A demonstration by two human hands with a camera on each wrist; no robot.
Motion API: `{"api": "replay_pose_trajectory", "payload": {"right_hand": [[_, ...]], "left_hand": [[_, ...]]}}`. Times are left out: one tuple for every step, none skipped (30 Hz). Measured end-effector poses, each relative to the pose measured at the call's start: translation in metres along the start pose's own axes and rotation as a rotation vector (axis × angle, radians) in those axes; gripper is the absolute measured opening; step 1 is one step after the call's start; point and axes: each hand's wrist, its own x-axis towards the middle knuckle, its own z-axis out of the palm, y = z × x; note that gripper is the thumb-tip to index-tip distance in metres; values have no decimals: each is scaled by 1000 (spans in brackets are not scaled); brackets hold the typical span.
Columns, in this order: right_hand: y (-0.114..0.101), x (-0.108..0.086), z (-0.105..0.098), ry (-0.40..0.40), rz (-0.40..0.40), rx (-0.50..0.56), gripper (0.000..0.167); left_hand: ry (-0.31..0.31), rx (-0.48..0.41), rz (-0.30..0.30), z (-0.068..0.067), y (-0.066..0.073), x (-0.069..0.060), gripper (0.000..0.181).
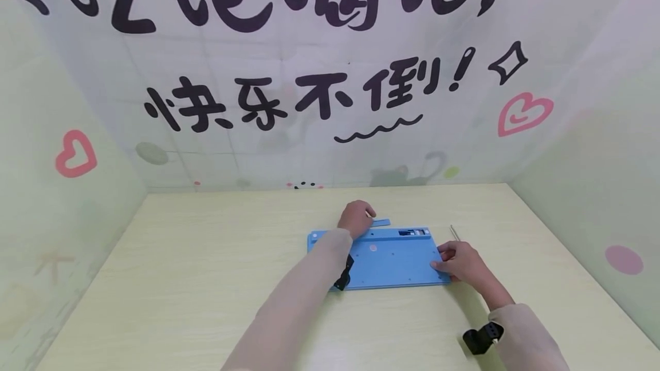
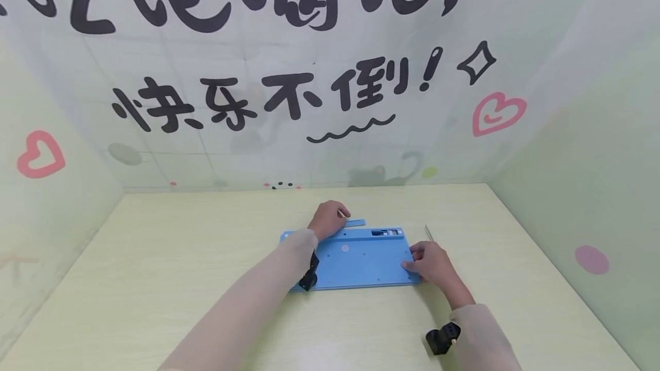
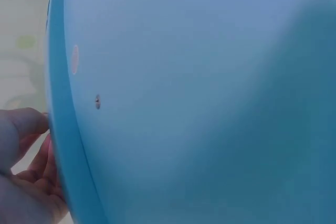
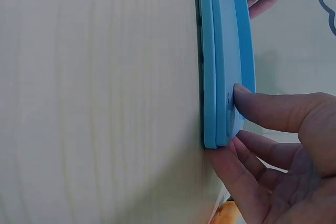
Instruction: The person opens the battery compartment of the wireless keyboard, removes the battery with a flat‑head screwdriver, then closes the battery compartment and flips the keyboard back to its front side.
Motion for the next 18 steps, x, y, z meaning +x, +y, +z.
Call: {"api": "replay_pose_trajectory", "payload": {"right_hand": [[0, 0, 0, -1, -3, -3, 48], [0, 0, 0, -1, -1, -4, 48], [0, 0, -1, -2, 0, -5, 49], [0, -1, -1, -3, 1, -7, 49], [-1, -1, -1, -3, 4, -8, 49], [-1, -1, -1, -4, 4, -9, 49], [-1, -1, -1, -5, 3, -8, 49], [-1, -1, -2, -5, 3, -9, 49], [-1, -1, -2, -5, 2, -7, 49], [-1, -1, -2, -4, 2, -6, 49], [-1, -1, -2, -4, 2, -4, 49], [-1, -1, -2, -5, -2, -5, 49], [-1, -1, -1, -5, -3, -3, 49], [-1, -1, -1, -5, -4, -1, 49], [-1, -1, -1, -5, -6, 1, 49], [0, -1, -1, -5, -9, 1, 49], [0, -1, -1, -6, -11, 3, 49], [0, -1, -1, -6, -13, 3, 49]], "left_hand": [[-6, 0, 4, -1, 1, -1, 14], [-13, -1, 8, -3, 2, -2, 14], [-17, -4, 11, -4, 2, -3, 14], [-22, -4, 16, -5, 3, -4, 14], [-29, -3, 15, -5, 4, -5, 14], [-34, -3, 16, -6, 5, -6, 14], [-40, 1, 17, -6, 6, -7, 14], [-44, 0, 21, -6, 6, -8, 14], [-48, 2, 25, -7, 7, -9, 14], [-55, 7, 27, -7, 8, -9, 14], [-61, 8, 26, -7, 8, -10, 14], [-66, 12, 28, -6, 8, -11, 14], [-71, 17, 30, -6, 9, -12, 15], [-75, 19, 31, -6, 9, -12, 15], [-79, 24, 29, -6, 9, -13, 15], [-82, 30, 27, -6, 9, -14, 15], [-83, 36, 27, -6, 9, -15, 15], [-85, 43, 28, -6, 9, -16, 15]]}}
